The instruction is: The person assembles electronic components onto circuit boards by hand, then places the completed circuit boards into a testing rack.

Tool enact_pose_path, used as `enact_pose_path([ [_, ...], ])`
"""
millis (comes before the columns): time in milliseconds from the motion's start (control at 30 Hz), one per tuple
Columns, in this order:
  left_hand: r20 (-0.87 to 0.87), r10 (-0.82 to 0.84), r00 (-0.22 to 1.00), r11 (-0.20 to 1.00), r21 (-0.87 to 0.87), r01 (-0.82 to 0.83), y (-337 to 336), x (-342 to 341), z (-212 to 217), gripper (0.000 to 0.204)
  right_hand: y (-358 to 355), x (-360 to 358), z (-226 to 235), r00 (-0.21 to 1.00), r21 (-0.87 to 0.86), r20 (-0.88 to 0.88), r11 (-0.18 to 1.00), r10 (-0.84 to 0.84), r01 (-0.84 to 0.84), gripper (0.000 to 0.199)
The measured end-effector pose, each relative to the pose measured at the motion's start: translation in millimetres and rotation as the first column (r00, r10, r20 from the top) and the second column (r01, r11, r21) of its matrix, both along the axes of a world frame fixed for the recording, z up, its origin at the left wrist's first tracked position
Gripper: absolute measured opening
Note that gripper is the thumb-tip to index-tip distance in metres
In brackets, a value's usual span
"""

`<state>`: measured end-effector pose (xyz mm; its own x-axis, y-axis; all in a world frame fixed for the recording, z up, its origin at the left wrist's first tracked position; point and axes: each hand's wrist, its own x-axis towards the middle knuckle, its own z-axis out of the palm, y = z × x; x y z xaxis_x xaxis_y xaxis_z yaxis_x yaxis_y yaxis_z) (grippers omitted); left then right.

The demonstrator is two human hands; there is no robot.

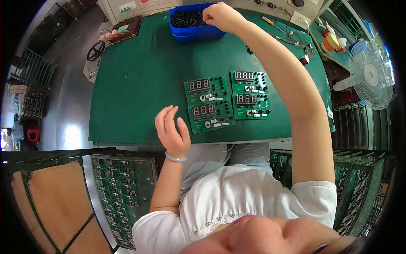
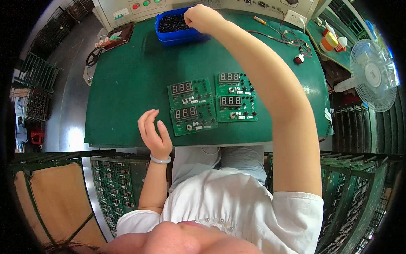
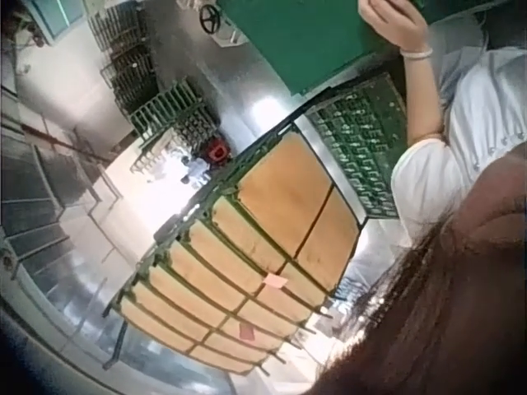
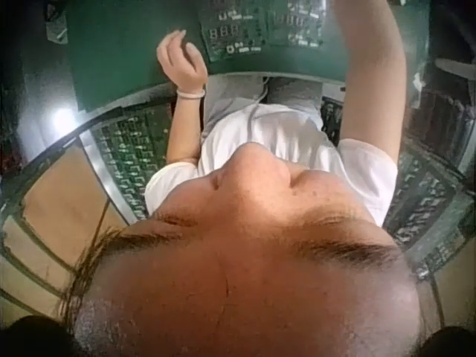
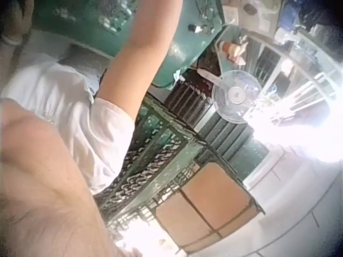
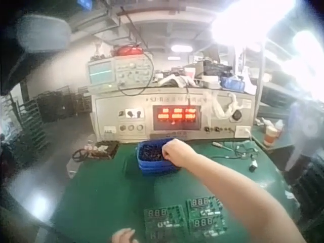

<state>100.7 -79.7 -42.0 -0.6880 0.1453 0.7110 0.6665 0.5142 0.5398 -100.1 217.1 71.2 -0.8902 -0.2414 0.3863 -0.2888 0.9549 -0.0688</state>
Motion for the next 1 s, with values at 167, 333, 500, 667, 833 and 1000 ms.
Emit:
enact_pose_path([
  [167, 0.010, -0.021, 1.000, 1.000, 0.000, 0.021, 0, 0, -3, 0.025, -10, -59, -15, 0.994, 0.245, 0.107, 0.970, -0.029, 0.002, 0.013],
  [333, 0.018, -0.037, 0.999, 0.999, -0.008, 0.037, 2, -4, -1, 0.024, 12, -111, -35, 0.952, 0.366, 0.297, 0.929, -0.068, -0.048, 0.015],
  [500, 0.000, -0.005, 1.000, 1.000, 0.002, 0.005, -4, -6, -7, 0.025, -17, -135, -37, 0.892, 0.560, 0.405, 0.826, -0.203, -0.066, 0.012],
  [667, -0.003, -0.041, 0.999, 0.999, -0.010, 0.041, 3, -7, -6, 0.025, 8, -125, -50, 0.954, 0.515, 0.219, 0.855, -0.206, 0.067, 0.013],
  [833, -0.002, -0.031, 1.000, 0.999, -0.011, 0.031, 1, -6, -9, 0.024, 33, -102, -53, 0.987, -0.006, 0.159, 1.000, -0.018, 0.019, 0.018],
  [1000, -0.017, -0.025, 1.000, 0.999, -0.023, 0.024, 0, -3, -7, 0.023, 68, -77, -52, 0.999, -0.457, -0.046, 0.889, 0.011, -0.031, 0.016],
])
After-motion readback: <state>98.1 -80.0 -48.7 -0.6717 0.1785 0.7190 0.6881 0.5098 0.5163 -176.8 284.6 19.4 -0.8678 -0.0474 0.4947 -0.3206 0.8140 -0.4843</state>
